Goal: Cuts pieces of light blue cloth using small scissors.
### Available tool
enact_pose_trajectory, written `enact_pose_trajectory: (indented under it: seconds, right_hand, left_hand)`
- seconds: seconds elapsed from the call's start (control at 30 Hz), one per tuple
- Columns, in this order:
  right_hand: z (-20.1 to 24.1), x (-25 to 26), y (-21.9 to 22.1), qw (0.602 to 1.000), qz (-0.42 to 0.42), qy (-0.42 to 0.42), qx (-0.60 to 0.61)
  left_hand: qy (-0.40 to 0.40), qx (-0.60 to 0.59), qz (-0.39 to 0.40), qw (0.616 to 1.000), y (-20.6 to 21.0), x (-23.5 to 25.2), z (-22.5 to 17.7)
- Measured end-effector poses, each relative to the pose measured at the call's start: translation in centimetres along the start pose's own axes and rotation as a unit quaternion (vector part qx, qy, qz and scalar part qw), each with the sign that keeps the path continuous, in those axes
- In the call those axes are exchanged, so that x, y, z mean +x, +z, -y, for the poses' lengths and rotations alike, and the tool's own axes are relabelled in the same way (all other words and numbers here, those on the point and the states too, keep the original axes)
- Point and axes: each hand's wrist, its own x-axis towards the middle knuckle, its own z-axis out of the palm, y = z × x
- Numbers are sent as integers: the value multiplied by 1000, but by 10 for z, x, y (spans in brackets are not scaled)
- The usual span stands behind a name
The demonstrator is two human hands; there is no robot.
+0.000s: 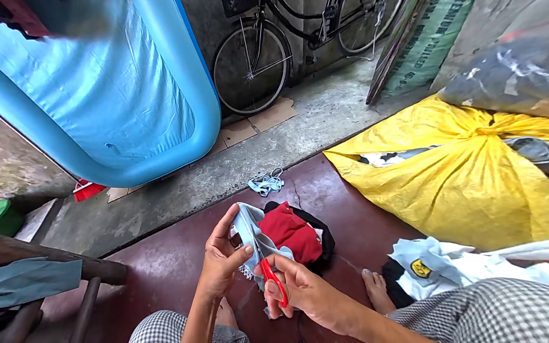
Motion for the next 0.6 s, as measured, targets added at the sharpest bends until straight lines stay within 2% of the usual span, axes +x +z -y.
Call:
enact_pose_trajectory:
  seconds: [0.17,0.33,0.6]
  right_hand:
    - [5,1,-6,999,19,2,-25]
    - [3,1,-5,1000,-4,-7,-26]
    - [8,4,-16,997,26,-24,-65]
  left_hand:
    - [-3,9,36,999,1,-1,-5]
    - [-3,13,42,999,0,-2,-6]
    - [-15,24,90,996,1,-5,-10]
